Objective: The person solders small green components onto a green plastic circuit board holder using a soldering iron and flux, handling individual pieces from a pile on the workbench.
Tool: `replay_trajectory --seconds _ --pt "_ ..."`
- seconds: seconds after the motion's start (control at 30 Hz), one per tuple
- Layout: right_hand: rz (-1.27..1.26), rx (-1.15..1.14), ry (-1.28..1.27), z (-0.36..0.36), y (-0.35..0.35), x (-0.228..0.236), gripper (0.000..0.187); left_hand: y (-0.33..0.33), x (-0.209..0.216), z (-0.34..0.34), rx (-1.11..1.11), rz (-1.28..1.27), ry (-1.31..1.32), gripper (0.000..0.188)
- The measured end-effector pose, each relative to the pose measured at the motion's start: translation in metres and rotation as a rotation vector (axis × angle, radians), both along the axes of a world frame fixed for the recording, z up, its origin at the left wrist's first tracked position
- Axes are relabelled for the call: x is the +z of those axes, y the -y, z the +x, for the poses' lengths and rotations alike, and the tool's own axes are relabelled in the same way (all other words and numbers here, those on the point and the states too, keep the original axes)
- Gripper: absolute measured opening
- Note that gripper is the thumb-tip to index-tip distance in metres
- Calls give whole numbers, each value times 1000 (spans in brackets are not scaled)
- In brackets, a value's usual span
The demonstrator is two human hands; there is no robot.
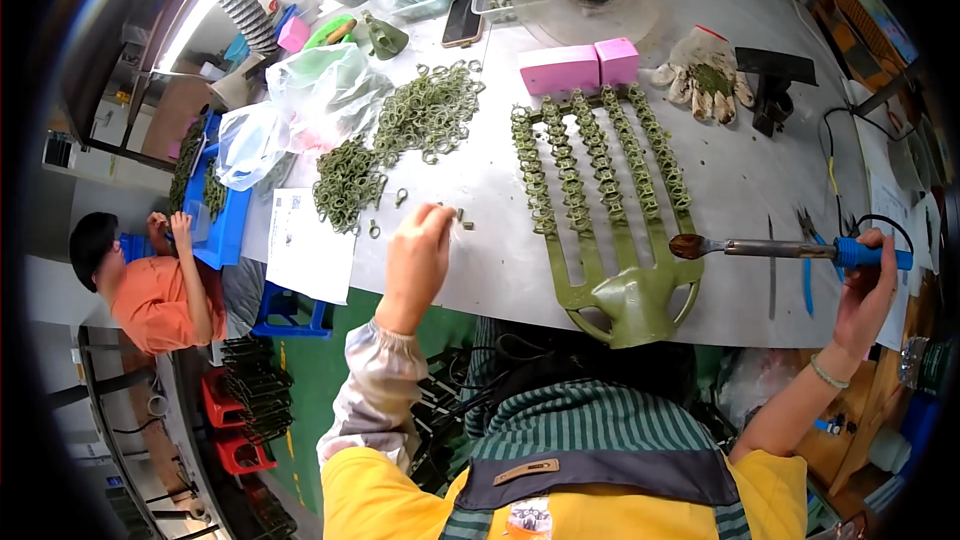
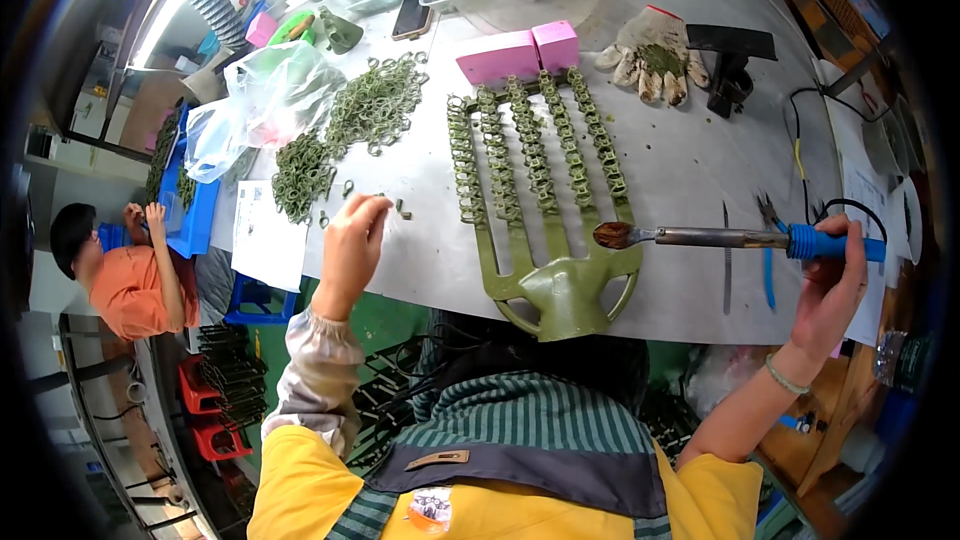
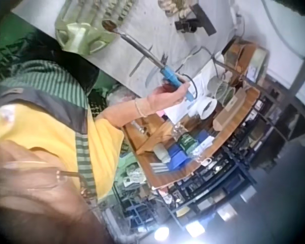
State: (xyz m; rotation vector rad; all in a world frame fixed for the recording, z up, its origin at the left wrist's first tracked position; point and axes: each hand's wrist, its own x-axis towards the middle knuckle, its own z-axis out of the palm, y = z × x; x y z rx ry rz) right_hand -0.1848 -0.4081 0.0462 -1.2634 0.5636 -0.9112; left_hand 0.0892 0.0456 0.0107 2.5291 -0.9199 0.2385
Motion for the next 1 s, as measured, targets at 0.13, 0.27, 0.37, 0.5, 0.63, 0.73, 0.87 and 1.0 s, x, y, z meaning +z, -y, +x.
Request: replay_trajectory --seconds 0.13,0.27,0.37,0.5,0.63,0.73,0.87,1.0 --pt "-11 -50 -54 14 -17 5 27 -20 -12 32 156 -8 34 10" --pt "-39 -54 -27 22 -31 9 27 -34 -7 37 357 36 -119 12" --pt "-39 -39 -26 27 -34 9 27 -44 -25 36 272 88 -127 20" --pt "-48 -22 -41 35 -40 13 28 -44 -34 37 187 101 97 23" --pt "-63 6 -44 38 -47 17 29 -29 -26 49 129 -24 -272 25" --pt "-73 8 -47 40 -57 15 29 -25 -27 49 119 193 9 15" --pt "-46 28 -66 45 -73 12 29 -26 -31 41 101 243 132 13" --pt "-36 55 -23 50 -93 13 25 -33 -30 38 115 186 93 14"
